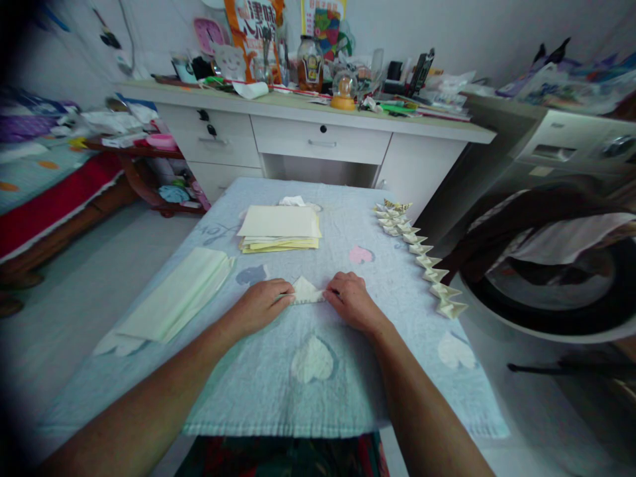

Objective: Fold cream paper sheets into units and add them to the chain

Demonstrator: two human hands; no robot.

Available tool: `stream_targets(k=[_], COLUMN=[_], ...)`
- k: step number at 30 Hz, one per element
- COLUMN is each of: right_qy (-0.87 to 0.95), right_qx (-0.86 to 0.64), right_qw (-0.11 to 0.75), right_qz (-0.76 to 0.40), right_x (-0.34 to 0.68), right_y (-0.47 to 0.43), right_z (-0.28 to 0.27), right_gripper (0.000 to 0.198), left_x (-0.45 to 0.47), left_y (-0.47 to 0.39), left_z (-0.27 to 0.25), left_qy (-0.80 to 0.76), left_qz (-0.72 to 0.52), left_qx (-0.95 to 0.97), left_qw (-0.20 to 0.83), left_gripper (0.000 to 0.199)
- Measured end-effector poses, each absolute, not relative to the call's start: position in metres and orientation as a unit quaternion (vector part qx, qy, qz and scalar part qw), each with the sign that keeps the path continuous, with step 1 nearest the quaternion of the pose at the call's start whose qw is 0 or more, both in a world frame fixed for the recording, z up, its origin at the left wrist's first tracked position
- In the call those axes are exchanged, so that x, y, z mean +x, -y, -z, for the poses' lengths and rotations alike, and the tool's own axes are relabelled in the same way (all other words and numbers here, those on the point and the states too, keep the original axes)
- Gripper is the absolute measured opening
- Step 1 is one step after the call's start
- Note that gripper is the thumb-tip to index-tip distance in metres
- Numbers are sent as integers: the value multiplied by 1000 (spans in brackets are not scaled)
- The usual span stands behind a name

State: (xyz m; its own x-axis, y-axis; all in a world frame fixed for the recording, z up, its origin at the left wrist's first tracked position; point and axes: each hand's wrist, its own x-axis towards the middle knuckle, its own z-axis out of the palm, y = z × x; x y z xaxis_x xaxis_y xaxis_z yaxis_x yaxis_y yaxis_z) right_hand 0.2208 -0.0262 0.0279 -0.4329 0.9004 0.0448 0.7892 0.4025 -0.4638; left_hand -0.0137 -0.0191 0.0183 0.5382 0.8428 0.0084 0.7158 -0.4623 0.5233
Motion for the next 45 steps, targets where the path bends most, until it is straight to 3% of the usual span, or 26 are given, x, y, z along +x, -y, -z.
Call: stream_targets(k=[14,26,40,45], right_qy=[796,789,780,779], right_qx=[-565,-576,-592,-597], right_qw=[162,173,162,154], right_qz=[-146,-125,-122,-116], right_x=[215,213,209,207], right_y=[26,23,24,24], right_z=[-17,-12,-14,-16], right_gripper=[16,20,19,19], left_x=[-7,-5,-6,-5], left_y=[22,23,23,24], left_z=[-17,-21,-15,-16], left_qy=[-536,-543,-525,-475], left_qz=[-96,-83,-118,-183], left_qx=[824,822,827,855], left_qw=[157,151,160,95], left_gripper=[17,15,9,20])
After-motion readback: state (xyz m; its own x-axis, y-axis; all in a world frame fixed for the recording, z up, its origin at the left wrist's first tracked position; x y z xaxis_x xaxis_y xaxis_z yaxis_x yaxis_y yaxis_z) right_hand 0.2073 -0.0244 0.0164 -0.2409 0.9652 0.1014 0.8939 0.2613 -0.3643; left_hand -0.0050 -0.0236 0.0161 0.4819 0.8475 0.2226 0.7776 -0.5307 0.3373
